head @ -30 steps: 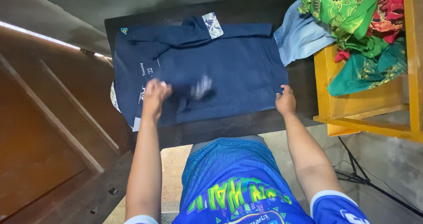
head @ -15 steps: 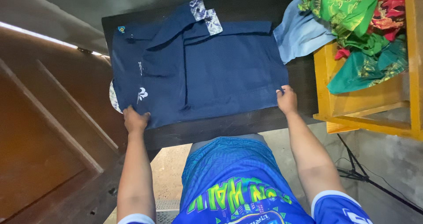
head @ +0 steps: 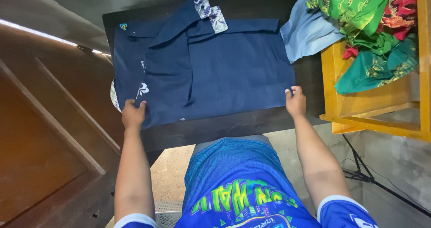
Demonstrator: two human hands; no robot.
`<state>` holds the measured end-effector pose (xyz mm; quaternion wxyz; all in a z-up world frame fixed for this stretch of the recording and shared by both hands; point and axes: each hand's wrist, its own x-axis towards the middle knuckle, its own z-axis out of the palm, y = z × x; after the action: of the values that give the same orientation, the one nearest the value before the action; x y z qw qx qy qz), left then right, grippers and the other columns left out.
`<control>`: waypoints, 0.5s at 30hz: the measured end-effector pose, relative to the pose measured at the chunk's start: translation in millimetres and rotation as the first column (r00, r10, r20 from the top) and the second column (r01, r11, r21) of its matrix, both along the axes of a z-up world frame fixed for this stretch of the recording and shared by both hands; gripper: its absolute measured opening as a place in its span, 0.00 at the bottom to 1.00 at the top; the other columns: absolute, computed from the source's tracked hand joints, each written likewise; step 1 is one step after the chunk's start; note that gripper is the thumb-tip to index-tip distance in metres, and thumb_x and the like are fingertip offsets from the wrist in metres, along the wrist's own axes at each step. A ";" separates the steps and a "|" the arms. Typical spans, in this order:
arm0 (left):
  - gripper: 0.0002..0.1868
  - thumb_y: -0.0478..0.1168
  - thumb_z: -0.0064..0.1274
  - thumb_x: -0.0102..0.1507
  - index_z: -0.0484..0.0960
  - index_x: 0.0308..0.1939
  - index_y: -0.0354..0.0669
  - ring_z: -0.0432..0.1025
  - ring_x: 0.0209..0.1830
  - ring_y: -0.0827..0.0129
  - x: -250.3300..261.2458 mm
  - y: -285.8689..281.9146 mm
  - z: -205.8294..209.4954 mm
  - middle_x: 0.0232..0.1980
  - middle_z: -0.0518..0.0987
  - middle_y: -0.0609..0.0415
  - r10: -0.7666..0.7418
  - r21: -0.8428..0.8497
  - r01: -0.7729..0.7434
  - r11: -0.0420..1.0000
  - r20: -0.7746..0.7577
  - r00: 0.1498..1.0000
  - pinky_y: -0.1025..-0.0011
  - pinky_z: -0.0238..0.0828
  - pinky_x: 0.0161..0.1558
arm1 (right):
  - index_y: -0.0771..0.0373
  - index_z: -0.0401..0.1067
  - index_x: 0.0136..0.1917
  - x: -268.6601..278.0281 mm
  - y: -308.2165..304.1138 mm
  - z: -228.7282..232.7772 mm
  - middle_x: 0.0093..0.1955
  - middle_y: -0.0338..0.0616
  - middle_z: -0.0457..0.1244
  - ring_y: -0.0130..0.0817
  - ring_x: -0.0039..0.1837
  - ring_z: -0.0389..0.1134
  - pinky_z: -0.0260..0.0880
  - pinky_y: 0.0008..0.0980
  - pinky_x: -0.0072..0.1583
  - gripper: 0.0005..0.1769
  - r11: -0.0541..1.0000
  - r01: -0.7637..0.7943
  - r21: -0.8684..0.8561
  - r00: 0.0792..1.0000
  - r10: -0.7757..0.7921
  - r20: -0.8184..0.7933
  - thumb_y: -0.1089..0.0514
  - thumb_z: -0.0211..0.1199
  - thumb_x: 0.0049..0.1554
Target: The person folds a patterned short-sleeved shirt and places it on a wooden shelf. Then the person folds a navy blue long-sleeved shirt on a dark table and places it on the same shelf.
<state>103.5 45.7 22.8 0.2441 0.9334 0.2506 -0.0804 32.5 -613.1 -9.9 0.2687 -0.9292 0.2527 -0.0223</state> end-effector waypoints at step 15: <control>0.10 0.36 0.56 0.63 0.83 0.47 0.39 0.80 0.48 0.49 -98.0 59.0 -51.0 0.46 0.84 0.40 0.016 -0.122 -0.026 0.992 -0.083 0.996 0.58 0.73 0.51 | 0.66 0.72 0.64 -21.3 -13.3 -0.5 0.59 0.61 0.69 0.52 0.60 0.72 0.71 0.44 0.61 0.20 0.995 -0.083 0.061 0.995 0.086 -0.050 0.63 0.63 0.58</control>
<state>5.5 104.8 -28.2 0.2916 0.9098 0.2646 -0.1312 11.2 -626.4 -10.4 0.2898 -0.9311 0.2207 0.0212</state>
